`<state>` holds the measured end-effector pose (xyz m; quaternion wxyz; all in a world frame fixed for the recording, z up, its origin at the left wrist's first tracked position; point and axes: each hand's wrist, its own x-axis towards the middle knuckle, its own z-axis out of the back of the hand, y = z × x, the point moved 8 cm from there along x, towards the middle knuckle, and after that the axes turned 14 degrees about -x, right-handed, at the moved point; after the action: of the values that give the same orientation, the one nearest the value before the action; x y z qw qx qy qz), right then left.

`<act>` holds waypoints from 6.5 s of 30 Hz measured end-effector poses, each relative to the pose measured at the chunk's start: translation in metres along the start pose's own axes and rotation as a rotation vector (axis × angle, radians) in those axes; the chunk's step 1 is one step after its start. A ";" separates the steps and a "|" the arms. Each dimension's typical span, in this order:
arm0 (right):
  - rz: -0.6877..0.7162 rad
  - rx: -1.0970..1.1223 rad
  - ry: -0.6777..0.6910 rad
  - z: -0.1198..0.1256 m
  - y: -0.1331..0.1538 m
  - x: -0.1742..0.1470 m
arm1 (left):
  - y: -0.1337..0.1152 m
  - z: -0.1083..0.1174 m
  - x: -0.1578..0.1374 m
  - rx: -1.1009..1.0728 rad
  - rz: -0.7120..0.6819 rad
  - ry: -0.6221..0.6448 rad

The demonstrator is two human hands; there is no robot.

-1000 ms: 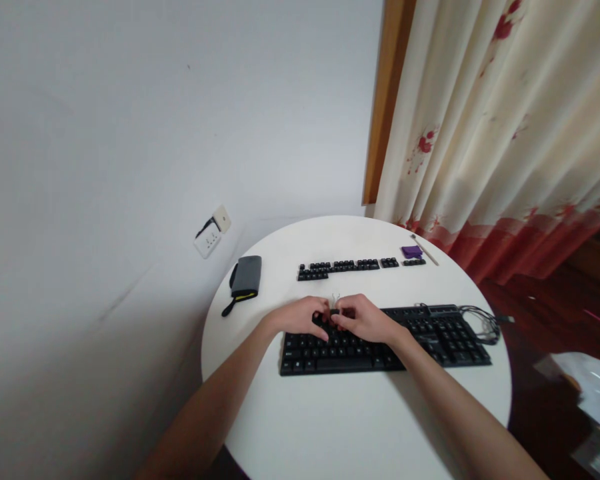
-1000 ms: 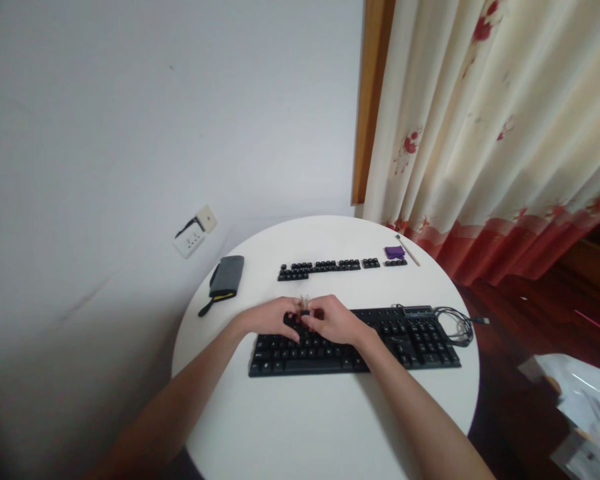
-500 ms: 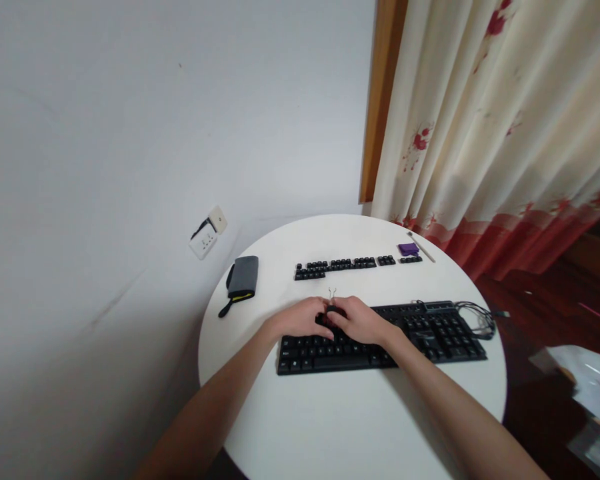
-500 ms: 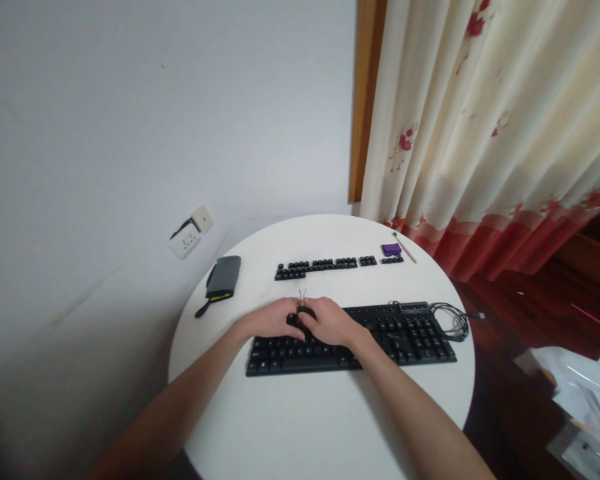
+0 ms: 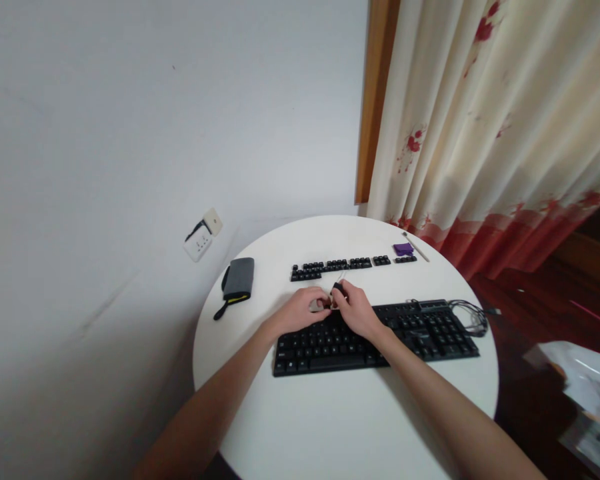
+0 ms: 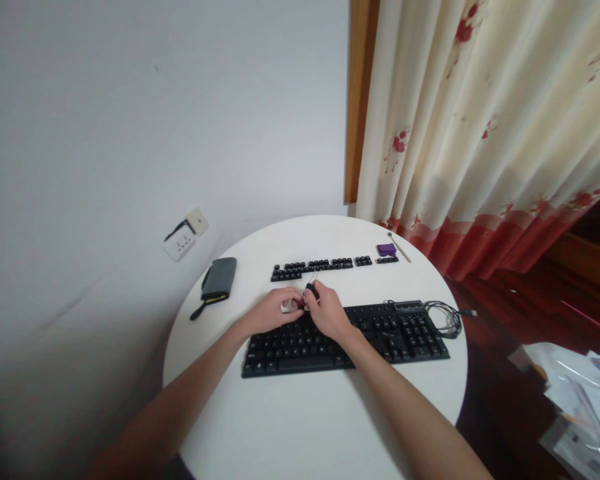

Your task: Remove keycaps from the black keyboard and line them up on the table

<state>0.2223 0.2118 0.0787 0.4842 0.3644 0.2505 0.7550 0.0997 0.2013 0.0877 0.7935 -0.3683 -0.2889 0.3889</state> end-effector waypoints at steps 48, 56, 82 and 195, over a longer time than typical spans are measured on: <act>-0.220 0.257 -0.309 0.031 -0.045 0.013 | 0.065 0.025 0.069 0.504 0.091 -0.294; -0.213 0.264 -0.312 0.031 -0.051 0.014 | 0.064 0.028 0.064 0.518 0.107 -0.356; -0.205 0.291 -0.270 0.027 -0.045 0.013 | 0.072 0.039 0.059 0.527 0.186 -0.445; -0.112 0.164 -0.011 0.013 -0.024 -0.014 | -0.015 -0.017 0.005 0.058 -0.136 -0.102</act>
<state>0.2488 0.2090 0.0649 0.4955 0.3924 0.3290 0.7016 0.1213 0.1931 0.0914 0.8127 -0.3043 -0.3419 0.3606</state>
